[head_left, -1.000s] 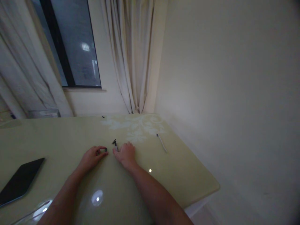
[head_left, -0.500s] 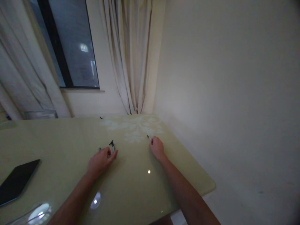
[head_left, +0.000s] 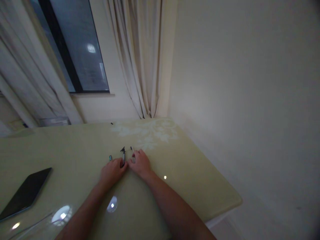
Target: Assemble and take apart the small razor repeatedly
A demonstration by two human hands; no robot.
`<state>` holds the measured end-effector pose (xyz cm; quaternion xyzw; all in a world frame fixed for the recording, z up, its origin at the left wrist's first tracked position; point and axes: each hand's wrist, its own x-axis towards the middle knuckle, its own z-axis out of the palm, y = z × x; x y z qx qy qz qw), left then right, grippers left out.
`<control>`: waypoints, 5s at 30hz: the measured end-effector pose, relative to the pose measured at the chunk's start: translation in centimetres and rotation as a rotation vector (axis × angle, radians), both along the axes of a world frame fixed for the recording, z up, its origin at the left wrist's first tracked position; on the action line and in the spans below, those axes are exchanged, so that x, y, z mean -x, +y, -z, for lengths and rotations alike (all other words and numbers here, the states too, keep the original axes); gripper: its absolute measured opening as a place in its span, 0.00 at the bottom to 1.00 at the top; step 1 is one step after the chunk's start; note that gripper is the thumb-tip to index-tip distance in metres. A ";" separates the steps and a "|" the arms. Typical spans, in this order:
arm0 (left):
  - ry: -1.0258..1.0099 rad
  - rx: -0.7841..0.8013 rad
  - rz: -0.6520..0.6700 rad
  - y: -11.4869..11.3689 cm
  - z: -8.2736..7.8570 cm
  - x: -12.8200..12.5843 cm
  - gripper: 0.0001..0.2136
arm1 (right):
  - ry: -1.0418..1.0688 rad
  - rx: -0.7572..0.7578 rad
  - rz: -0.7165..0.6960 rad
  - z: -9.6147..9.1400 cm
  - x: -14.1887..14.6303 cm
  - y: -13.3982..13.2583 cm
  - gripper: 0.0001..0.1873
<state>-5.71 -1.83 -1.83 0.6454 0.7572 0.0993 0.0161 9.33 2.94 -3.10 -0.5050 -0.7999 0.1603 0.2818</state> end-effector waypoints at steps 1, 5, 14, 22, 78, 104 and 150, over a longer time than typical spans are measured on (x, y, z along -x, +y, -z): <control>-0.010 0.016 0.014 0.1 -0.1 0.4 0.19 | -0.010 -0.009 -0.012 0.1 -0.1 -0.3 0.15; -0.082 -0.059 0.029 0.4 0.0 3.3 0.23 | -0.069 -0.018 -0.032 0.0 -0.1 -1.1 0.17; -0.076 -0.080 -0.191 0.9 1.5 8.3 0.28 | -0.121 -0.061 -0.082 -0.3 -0.1 -1.1 0.17; -0.126 -0.048 -0.181 1.3 1.4 8.9 0.25 | -0.127 -0.065 -0.118 -0.1 -0.2 -1.1 0.14; 0.069 0.198 -0.099 0.7 -1.9 -0.3 0.31 | -0.097 0.136 -0.007 -1.2 -1.6 0.1 0.21; -0.788 -0.301 0.306 -1.0 -1.8 -4.8 0.22 | 1.052 0.616 -0.481 -2.0 -7.8 0.3 0.26; -0.513 0.041 0.345 11.6 0.4 -13.9 0.23 | 1.744 0.500 -0.023 -3.6 -13.4 4.5 0.22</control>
